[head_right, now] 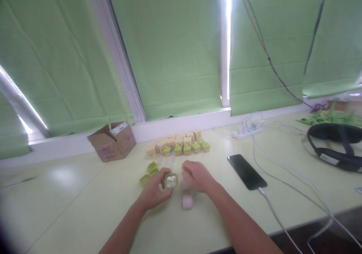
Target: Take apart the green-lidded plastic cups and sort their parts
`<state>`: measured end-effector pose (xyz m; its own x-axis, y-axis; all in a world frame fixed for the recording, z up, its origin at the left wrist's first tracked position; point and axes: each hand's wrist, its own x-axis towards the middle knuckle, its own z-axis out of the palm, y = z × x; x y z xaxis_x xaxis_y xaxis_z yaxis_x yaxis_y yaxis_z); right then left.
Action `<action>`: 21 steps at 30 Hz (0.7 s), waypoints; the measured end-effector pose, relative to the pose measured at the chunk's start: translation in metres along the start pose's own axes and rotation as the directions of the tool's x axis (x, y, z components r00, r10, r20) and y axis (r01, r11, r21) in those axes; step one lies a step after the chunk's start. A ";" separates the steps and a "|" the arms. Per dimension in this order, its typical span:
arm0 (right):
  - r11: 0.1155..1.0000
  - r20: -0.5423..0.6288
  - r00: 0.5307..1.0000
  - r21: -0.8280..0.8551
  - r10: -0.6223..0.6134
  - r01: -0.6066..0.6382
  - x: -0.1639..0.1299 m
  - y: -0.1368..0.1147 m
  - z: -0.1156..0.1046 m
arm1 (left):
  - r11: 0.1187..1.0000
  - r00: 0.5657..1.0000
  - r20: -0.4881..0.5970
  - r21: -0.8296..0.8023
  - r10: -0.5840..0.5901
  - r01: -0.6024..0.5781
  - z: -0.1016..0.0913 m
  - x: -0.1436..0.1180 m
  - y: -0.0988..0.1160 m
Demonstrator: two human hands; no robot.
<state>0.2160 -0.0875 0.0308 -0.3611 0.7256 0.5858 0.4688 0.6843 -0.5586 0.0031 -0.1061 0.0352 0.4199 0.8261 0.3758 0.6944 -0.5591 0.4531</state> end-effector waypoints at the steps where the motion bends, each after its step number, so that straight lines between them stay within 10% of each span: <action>1: 1.000 -0.007 1.000 -0.003 0.005 -0.005 0.000 0.000 -0.001 | 1.000 1.000 0.003 0.001 -0.008 0.008 -0.001 0.000 0.000; 21: 0.925 -0.009 0.949 -0.221 0.315 -0.309 0.003 0.030 -0.025 | 0.997 0.986 0.167 0.077 -0.025 0.012 -0.009 0.000 0.002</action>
<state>0.2493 -0.0662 0.0304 -0.1881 0.9033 0.3855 0.7233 0.3929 -0.5679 -0.0007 -0.1080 0.0439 0.4943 0.8399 0.2241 0.7423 -0.5420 0.3941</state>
